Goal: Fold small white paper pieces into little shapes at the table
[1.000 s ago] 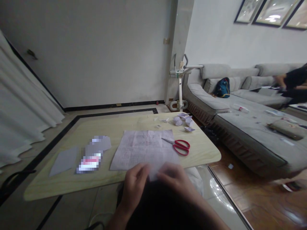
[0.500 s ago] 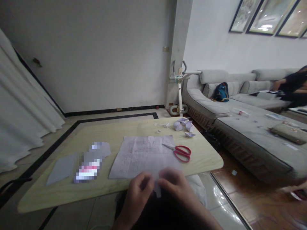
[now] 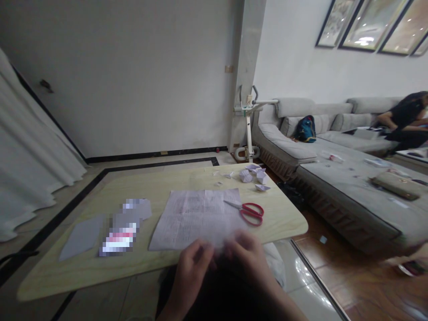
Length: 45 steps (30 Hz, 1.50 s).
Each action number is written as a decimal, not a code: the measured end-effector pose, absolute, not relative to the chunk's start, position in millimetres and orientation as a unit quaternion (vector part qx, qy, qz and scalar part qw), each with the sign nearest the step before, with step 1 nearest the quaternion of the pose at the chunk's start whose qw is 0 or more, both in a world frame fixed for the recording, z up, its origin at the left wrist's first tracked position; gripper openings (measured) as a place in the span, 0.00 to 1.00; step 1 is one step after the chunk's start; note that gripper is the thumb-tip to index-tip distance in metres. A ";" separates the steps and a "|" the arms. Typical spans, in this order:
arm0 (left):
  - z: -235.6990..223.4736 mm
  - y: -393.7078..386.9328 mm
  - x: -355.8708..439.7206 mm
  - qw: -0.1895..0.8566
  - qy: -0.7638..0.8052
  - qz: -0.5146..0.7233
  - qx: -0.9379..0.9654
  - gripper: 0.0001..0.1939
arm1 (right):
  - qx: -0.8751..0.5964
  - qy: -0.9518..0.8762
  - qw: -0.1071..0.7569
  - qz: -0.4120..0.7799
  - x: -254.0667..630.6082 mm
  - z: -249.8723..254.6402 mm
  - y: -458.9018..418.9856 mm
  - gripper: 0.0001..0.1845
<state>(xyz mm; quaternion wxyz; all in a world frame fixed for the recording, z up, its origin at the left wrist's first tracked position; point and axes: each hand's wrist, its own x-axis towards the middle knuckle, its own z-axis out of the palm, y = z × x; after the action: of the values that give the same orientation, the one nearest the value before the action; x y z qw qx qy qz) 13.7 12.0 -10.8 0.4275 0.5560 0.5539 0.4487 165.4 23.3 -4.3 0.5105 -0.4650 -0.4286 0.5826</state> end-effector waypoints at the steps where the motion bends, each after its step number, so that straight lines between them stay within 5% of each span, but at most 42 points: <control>1: -10.8 12.3 13.1 0.420 0.557 0.459 0.550 0.17 | -0.462 -0.435 0.502 0.588 165.2 -3.8 22.9 0.18; 18: -26.4 16.0 9.2 0.417 0.579 0.434 0.550 0.14 | -0.480 -0.525 0.467 0.525 168.2 -6.9 19.4 0.16; 23: -30.3 18.3 1.0 0.201 0.528 0.504 0.653 0.12 | -0.524 -0.595 0.482 0.372 174.7 -8.0 21.8 0.17; 28: -32.0 19.1 -4.8 0.085 0.461 0.429 0.772 0.17 | -0.527 -0.643 0.455 0.317 174.8 -6.4 19.3 0.14; 45: -22.9 5.7 4.6 0.314 0.487 0.419 0.699 0.14 | -0.451 -0.626 0.429 0.469 172.6 -8.7 19.7 0.10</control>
<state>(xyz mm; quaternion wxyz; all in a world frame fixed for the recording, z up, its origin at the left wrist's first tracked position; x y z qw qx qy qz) 4.6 5.7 -22.9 0.3143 0.6993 0.4867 0.4187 172.6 19.7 -8.7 0.4290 -0.4511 -0.6262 0.4694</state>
